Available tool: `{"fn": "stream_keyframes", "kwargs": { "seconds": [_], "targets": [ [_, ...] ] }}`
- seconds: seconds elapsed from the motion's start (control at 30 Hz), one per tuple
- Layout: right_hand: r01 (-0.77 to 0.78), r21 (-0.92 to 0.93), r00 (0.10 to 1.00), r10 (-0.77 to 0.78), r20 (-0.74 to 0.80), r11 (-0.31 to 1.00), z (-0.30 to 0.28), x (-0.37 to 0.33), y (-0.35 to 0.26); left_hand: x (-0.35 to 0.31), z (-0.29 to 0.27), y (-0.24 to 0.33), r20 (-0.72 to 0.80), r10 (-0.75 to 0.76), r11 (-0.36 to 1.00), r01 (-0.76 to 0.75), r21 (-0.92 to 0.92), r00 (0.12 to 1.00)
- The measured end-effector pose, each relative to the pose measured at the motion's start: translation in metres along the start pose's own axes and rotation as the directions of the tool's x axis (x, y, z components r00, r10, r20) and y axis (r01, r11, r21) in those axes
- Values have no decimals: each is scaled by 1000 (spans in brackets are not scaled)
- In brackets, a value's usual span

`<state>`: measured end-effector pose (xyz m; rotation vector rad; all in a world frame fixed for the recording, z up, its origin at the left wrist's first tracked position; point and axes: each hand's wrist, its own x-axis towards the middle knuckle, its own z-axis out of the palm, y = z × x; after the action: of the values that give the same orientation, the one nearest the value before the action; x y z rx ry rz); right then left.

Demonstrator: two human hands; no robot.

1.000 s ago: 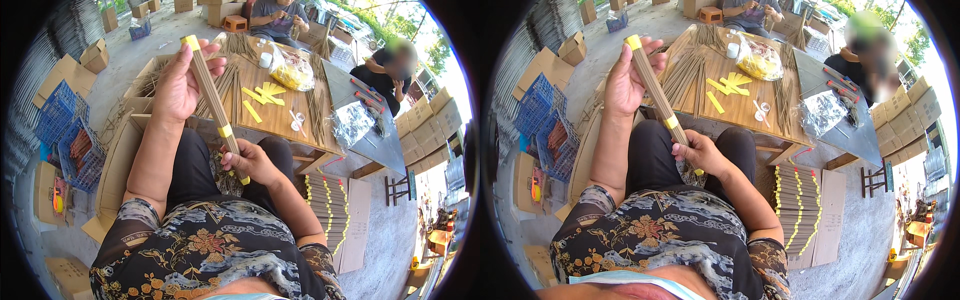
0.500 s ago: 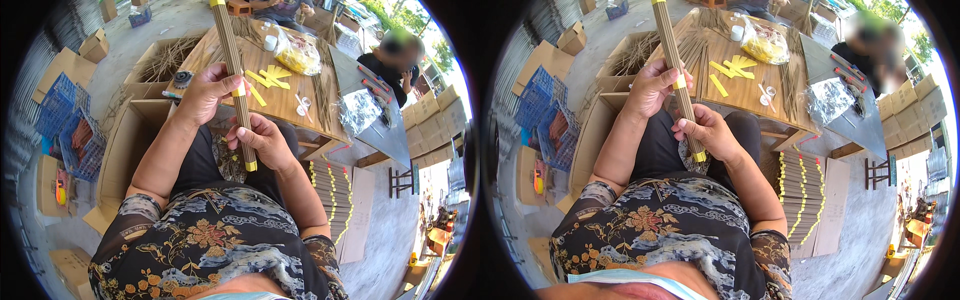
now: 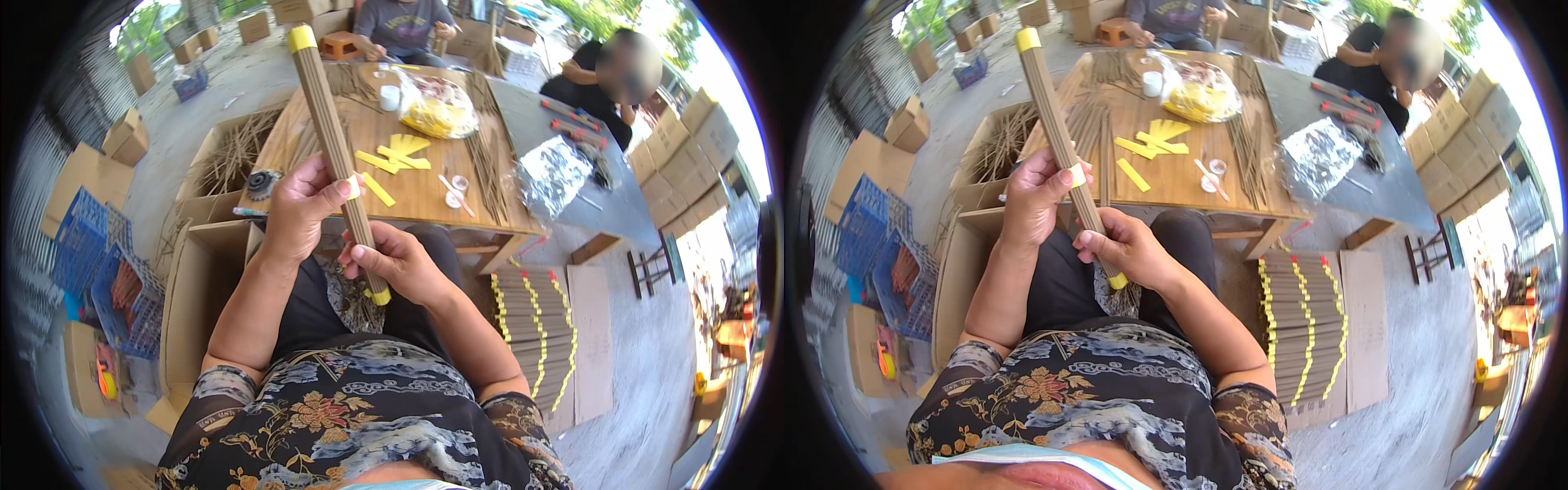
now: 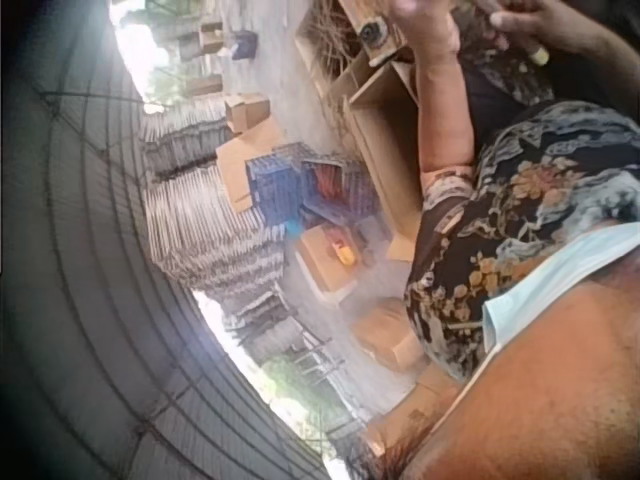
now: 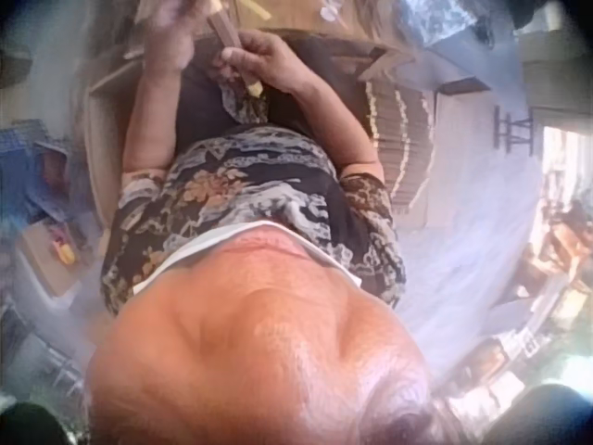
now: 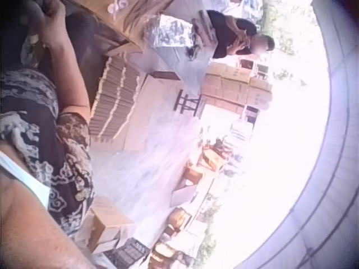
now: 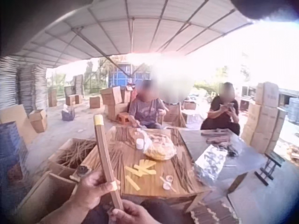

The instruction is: The person bundles thin sticks together and wraps the ends with yellow paper strips. They repeatedly gather sticks, align them, and secure the bundle with paper, then place the finished bundle aside.

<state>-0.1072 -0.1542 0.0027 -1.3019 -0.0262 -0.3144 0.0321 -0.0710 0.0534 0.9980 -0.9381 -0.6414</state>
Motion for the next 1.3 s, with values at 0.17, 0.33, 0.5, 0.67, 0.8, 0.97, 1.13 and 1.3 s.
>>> {"fn": "stream_keyframes", "kwargs": {
  "seconds": [0.17,0.33,0.5,0.67,0.8,0.97,1.13,1.3],
  "targets": [
    [33,-59,999,-33,8,998,-21,-13,-2,11,19,-5,155,66,995,-78,69,986],
    [252,76,940,-225,-257,965,-61,-74,-2,23,47,-33,223,-128,992,120,48,966],
    [304,-4,704,-227,-673,953,-106,-164,13,25,56,-65,227,-369,928,344,144,901],
    [320,-14,43,-30,-999,947,-152,-261,86,34,79,-99,246,-512,855,462,235,823],
    [56,-46,-453,-16,-891,997,-190,-323,161,37,91,-120,228,-575,810,506,297,785],
    [-73,74,-549,22,-835,995,-213,-372,199,38,98,-128,216,-620,771,535,345,754],
    [333,-82,-416,69,-907,939,-223,-373,194,37,102,-139,195,-668,730,581,359,719],
    [497,-204,-266,-76,-961,843,-210,-315,121,24,129,-146,319,-710,699,576,425,627]
  ]
}}
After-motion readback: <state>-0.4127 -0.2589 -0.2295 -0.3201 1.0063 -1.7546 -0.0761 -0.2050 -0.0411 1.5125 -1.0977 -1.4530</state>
